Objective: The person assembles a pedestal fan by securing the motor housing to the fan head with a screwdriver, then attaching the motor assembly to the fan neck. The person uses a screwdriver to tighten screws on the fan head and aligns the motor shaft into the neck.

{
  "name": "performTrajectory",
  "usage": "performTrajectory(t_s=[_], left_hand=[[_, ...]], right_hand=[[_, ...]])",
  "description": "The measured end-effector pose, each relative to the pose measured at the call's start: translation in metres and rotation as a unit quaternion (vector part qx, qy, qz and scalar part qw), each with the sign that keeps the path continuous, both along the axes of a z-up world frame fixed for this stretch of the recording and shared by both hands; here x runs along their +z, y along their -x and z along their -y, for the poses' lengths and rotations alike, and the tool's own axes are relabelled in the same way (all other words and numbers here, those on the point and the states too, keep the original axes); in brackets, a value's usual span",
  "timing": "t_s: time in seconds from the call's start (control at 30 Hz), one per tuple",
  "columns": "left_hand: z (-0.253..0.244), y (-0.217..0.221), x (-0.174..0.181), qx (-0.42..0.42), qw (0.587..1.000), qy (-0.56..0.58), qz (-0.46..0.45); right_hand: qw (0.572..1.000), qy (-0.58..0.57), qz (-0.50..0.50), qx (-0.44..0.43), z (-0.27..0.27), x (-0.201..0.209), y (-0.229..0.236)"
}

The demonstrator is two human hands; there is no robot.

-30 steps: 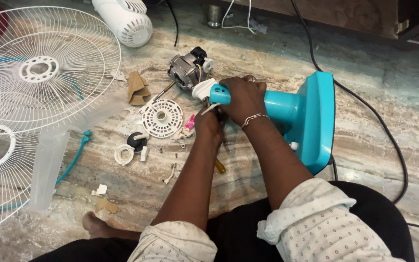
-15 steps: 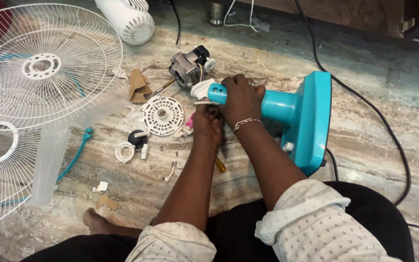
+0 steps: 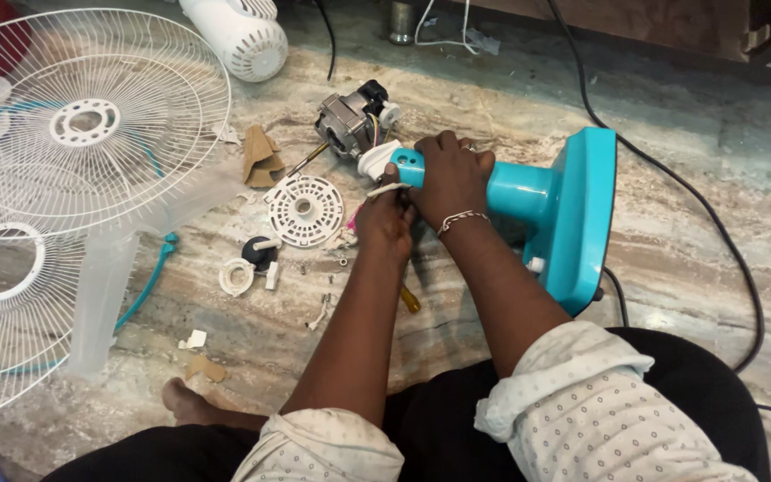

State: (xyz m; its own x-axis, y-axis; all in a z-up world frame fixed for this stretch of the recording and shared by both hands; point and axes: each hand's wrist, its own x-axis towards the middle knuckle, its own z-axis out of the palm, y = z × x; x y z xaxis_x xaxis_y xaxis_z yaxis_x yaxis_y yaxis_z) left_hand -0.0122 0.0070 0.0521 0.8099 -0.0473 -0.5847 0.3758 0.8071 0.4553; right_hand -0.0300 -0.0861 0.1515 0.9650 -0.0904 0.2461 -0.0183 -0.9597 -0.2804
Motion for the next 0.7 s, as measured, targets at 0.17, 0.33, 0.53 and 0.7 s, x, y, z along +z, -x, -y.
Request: performTrajectory(t_s=[0.17, 0.33, 0.53, 0.7], left_hand=[[-0.003, 0.007, 0.006, -0.001, 0.998, 0.0, 0.061], [-0.009, 0.011, 0.008, -0.012, 0.993, 0.002, 0.116], [-0.007, 0.009, 0.001, 0.005, 0.994, 0.036, 0.107], [-0.003, 0.009, -0.003, 0.036, 0.991, 0.076, 0.105]], right_hand=[[1.0, 0.01, 0.022, 0.008, -0.004, 0.006, 0.005], [0.999, 0.016, -0.029, 0.035, -0.001, 0.005, 0.007], [0.999, 0.025, -0.039, 0.025, 0.001, -0.005, 0.007], [0.986, 0.145, -0.027, -0.083, 0.011, 0.01, 0.009]])
